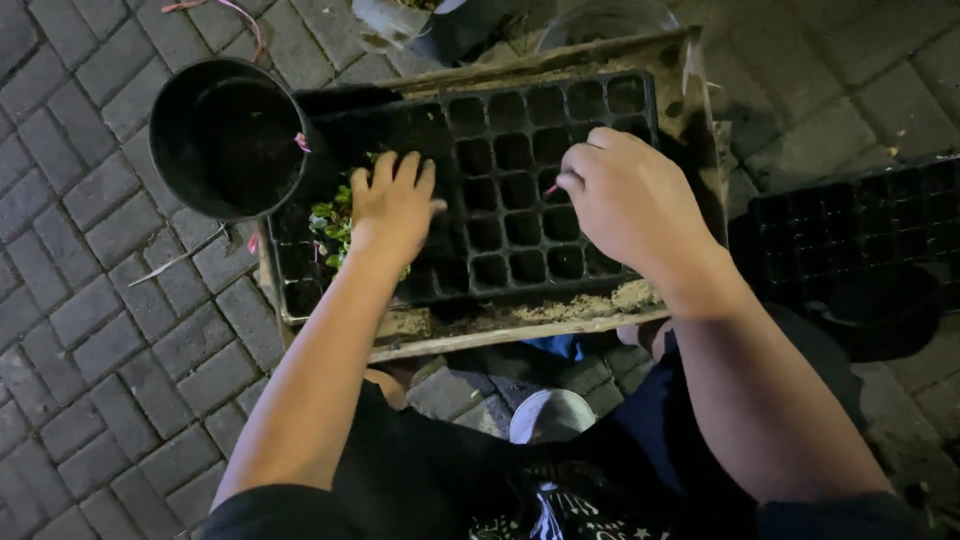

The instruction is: Transplanting small green seedlings into a black plastic seed tray.

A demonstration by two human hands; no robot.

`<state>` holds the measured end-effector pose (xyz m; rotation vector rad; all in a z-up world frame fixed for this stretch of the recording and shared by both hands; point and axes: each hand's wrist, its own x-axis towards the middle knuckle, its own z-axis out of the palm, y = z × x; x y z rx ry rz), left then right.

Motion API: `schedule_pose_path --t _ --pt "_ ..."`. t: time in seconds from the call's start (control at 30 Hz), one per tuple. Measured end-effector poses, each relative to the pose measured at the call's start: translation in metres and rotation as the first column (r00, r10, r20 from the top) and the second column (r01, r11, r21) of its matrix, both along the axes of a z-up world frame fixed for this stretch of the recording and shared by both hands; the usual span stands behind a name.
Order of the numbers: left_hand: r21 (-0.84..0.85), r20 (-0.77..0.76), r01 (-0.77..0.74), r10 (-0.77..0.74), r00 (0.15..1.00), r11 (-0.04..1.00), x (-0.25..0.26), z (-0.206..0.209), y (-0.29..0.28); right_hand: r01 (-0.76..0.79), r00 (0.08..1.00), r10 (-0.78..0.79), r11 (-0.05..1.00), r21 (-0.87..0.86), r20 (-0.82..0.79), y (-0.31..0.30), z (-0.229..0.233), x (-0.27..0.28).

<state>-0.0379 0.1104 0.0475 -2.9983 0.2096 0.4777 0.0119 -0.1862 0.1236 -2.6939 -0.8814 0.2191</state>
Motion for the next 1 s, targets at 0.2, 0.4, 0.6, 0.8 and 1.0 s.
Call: schedule_pose_path --t 0.2,0.4,0.6,0.8,1.0 --pt "0.072 -0.148 -0.065 0.075 0.986 0.995 -0.026 0.007 -0.014 0.035 0.994 -0.034 0.999 0.009 -0.105 0.007 -0.007 0.006" --pt "-0.2 -0.134 -0.297 0.274 0.952 0.934 -0.045 0.075 -0.026 0.023 0.982 -0.014 0.999 0.043 -0.191 0.029 -0.061 0.002" --pt "-0.406 0.066 -0.275 0.328 0.942 0.872 -0.057 0.033 -0.005 -0.086 0.959 0.137 0.975 -0.206 0.248 0.05 -0.178 0.011" --pt "-0.424 0.121 -0.227 0.304 0.945 0.877 -0.054 0.018 -0.007 -0.081 0.937 0.133 0.982 -0.169 0.323 0.051 -0.173 0.012" --pt "-0.449 0.007 -0.271 0.307 0.952 0.852 -0.04 0.027 -0.015 -0.27 0.896 0.344 0.924 -0.271 0.28 0.056 -0.172 0.013"
